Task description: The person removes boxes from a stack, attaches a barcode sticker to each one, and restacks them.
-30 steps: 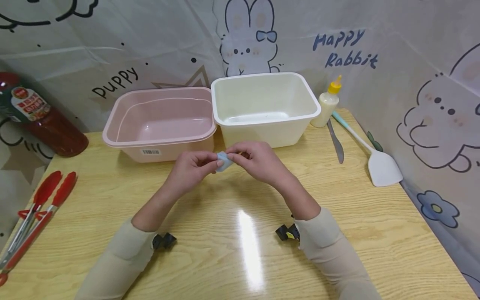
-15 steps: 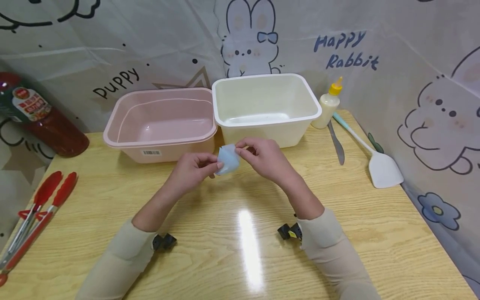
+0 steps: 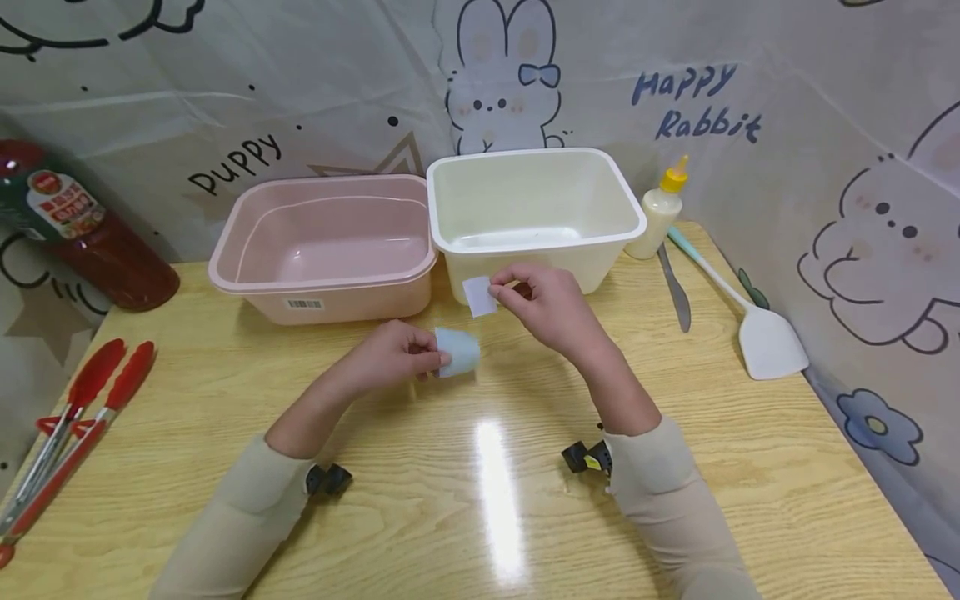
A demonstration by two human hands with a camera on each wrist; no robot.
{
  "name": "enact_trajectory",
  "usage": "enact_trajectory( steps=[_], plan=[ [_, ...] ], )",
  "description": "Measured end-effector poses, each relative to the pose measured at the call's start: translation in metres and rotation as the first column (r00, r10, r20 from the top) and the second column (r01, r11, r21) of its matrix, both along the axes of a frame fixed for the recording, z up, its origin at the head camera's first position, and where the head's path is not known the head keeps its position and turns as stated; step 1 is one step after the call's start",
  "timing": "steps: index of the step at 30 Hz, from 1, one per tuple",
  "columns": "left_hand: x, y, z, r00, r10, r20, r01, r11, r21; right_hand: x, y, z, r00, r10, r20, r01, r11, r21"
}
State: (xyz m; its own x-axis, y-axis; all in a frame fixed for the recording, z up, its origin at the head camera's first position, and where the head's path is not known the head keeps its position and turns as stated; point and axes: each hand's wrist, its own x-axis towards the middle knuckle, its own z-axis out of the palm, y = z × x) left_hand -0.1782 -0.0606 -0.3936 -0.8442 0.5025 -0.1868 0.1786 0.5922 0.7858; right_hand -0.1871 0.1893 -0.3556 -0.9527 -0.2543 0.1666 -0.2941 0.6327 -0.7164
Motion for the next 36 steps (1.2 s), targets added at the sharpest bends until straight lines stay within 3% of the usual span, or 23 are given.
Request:
enact_trajectory(
  steps=[3,6,10,13,17,19,22,24,26,28,30,36],
  plan=[
    [0.001,0.000,-0.002,0.995,-0.097,0.001,0.097,0.992,-0.086,0.000,0.000,0.001,1.000,-0.001,-0.007,0.001,1.000,0.007],
    [0.003,0.000,-0.003,0.993,-0.116,0.033,0.119,0.986,-0.120,0.000,0.000,0.001,1.000,-0.002,-0.013,0.002,1.000,0.006],
    [0.005,-0.002,-0.003,0.991,-0.105,0.086,0.118,0.979,-0.167,0.000,0.000,0.002,1.000,0.002,-0.011,-0.002,1.000,0.002],
    [0.004,-0.004,-0.001,0.990,-0.103,0.099,0.126,0.959,-0.254,-0.001,0.000,0.001,1.000,0.004,-0.006,-0.004,1.000,0.003],
    [0.003,-0.010,0.007,0.996,-0.073,0.049,0.086,0.921,-0.379,-0.002,0.001,0.000,1.000,-0.002,-0.008,0.002,1.000,0.009],
    [0.003,-0.012,0.012,0.999,-0.045,-0.006,0.039,0.917,-0.396,-0.002,0.000,-0.001,1.000,-0.002,-0.015,0.002,1.000,0.002],
    [0.004,-0.012,0.019,0.996,-0.006,-0.086,-0.020,0.955,-0.297,0.000,-0.003,-0.002,0.999,0.001,-0.043,-0.002,1.000,-0.023],
    [0.005,-0.009,0.022,0.995,-0.005,-0.100,-0.010,0.988,-0.153,0.002,-0.006,-0.003,0.996,0.010,-0.084,-0.014,0.999,-0.045],
    [0.007,-0.006,0.025,0.997,-0.018,-0.073,0.019,1.000,0.006,0.004,-0.010,-0.004,0.990,0.022,-0.143,-0.030,0.998,-0.050],
    [0.009,-0.003,0.026,0.999,-0.032,-0.019,0.034,0.988,0.149,0.006,-0.013,-0.006,0.975,0.043,-0.216,-0.054,0.997,-0.046],
    [0.011,0.000,0.027,0.999,-0.029,0.026,0.022,0.971,0.237,0.007,-0.016,-0.009,0.956,0.063,-0.288,-0.076,0.996,-0.036],
    [0.014,0.004,0.026,0.993,0.029,0.113,-0.068,0.932,0.356,0.008,-0.021,-0.012,0.902,0.131,-0.412,-0.139,0.990,0.010]
  ],
)
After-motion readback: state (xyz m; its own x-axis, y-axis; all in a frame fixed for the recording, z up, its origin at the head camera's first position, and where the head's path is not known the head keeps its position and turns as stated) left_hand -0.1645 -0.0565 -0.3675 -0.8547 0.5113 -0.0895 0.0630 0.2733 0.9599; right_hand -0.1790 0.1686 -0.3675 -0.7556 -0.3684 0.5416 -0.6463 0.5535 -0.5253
